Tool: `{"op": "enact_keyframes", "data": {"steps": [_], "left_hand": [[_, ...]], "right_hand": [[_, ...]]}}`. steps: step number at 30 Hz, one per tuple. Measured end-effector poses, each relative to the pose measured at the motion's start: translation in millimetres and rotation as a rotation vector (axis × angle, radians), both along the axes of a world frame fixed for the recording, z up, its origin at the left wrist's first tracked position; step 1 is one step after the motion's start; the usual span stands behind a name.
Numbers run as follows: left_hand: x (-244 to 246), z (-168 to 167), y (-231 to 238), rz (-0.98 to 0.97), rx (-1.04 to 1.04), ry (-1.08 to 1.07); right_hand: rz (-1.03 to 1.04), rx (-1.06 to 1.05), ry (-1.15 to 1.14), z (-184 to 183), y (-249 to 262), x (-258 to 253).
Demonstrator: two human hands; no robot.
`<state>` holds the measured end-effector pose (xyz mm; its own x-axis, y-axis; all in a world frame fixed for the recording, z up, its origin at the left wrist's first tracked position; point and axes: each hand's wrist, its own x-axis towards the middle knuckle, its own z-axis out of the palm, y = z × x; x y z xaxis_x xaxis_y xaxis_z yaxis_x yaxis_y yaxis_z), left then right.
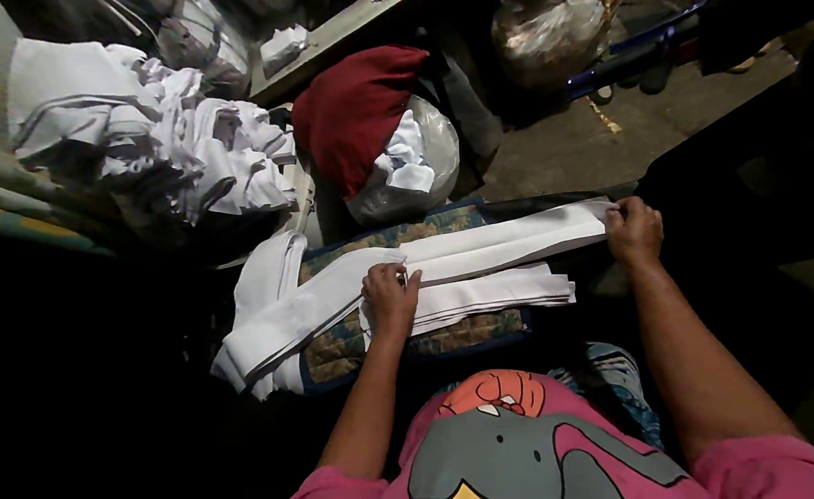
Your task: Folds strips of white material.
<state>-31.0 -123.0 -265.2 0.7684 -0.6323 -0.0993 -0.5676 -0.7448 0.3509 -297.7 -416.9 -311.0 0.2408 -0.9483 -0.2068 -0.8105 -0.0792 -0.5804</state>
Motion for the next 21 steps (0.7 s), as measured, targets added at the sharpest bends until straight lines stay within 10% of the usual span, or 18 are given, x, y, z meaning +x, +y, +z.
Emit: {"op": "enact_keyframes", "data": {"steps": [21], "left_hand": [[-2.6,0.8,-5.0,0.103,0.219,0.109]], "right_hand": [[0.027,-0.027,-0.019,-1.9,8.8,1.2]]}}
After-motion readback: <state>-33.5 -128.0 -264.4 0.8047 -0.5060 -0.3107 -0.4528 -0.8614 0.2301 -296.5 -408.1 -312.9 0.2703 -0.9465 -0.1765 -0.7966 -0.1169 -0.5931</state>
